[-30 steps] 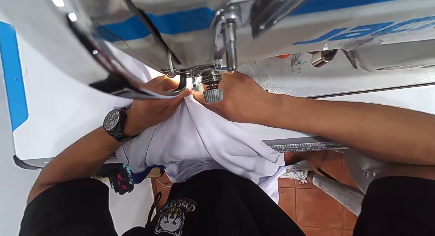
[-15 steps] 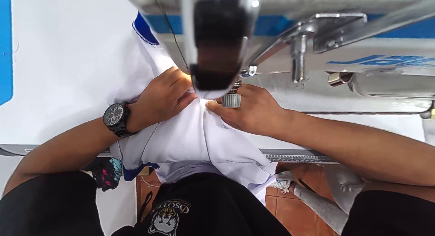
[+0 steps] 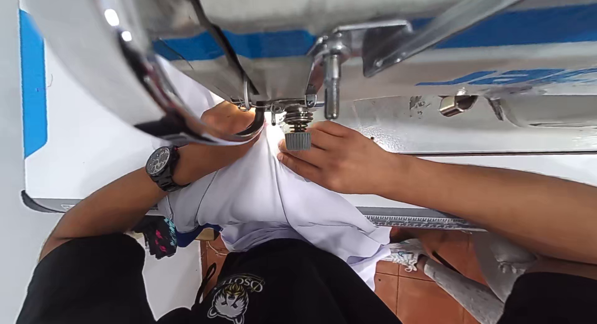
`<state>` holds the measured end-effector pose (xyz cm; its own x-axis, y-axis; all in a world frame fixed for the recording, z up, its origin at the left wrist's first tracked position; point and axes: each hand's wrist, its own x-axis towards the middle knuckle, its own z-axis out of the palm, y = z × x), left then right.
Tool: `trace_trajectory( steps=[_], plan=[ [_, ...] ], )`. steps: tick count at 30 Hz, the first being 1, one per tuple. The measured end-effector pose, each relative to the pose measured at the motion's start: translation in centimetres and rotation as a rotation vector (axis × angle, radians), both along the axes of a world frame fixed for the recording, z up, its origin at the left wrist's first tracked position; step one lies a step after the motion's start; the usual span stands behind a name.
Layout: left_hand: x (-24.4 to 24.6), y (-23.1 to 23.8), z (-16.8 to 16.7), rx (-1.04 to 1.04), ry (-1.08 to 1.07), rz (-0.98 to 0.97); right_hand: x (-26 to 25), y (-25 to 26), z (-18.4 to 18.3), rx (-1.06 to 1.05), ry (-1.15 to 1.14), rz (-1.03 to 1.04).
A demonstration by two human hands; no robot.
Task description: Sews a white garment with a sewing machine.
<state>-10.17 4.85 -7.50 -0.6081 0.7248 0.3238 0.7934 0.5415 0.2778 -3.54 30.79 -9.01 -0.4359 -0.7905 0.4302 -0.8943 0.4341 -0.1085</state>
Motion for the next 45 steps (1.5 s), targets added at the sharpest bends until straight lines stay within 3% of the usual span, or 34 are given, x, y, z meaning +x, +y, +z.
trace_trajectory(
  steps=[7,11,25,35,45],
  plan=[
    [0.7,0.3,-0.3,-0.019,0.268,-0.113,0.2,-0.1,0.0,0.019,0.022,0.072],
    [0.5,-0.1,-0.2,-0.015,0.25,-0.186,0.1,-0.1,0.2,0.033,0.052,0.084],
    [0.5,-1.6,0.3,-0.052,0.061,-0.273,-0.6,-0.1,0.6,-0.028,-0.17,0.114],
    [-1.9,-2.7,-0.4,0.0,-0.011,-0.423,-1.4,0.0,1.4,0.161,-0.198,0.146],
    [-3.8,-2.4,-0.4,0.032,0.045,-0.477,-1.8,0.1,0.9,0.141,-0.237,0.122]
  ],
)
